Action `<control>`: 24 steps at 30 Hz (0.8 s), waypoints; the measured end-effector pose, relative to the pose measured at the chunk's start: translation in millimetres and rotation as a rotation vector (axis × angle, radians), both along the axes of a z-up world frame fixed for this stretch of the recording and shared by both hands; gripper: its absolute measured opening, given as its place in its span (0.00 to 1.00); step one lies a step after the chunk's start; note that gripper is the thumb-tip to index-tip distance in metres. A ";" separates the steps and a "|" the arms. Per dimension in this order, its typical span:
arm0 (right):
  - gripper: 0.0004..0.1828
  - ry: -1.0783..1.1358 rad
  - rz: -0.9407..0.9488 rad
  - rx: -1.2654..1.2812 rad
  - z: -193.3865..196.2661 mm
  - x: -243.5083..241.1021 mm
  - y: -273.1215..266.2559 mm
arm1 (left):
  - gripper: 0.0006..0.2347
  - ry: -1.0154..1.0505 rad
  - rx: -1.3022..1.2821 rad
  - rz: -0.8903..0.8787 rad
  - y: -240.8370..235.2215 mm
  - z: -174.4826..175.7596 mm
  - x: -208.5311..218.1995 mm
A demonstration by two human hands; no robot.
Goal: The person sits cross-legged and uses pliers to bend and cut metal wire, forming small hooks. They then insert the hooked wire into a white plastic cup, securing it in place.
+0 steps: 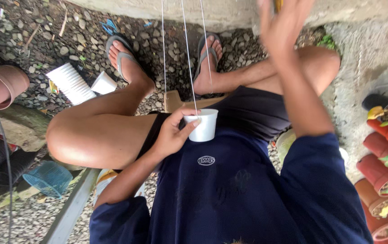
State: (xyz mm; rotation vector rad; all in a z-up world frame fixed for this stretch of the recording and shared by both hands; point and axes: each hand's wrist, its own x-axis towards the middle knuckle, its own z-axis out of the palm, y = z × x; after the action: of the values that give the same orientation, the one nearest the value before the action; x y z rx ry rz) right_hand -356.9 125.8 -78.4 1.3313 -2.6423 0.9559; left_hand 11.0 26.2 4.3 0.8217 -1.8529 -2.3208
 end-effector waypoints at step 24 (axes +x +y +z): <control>0.08 -1.482 0.326 0.100 49.4 170.9 5.2 | 0.08 0.035 0.142 0.087 14.3 -8.5 11.3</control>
State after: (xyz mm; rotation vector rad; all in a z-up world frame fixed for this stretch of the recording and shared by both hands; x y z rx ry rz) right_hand -186.0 131.0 -28.9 1.3217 -3.3140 2.7238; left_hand 22.3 40.5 -4.2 0.8523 -1.6195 -2.4179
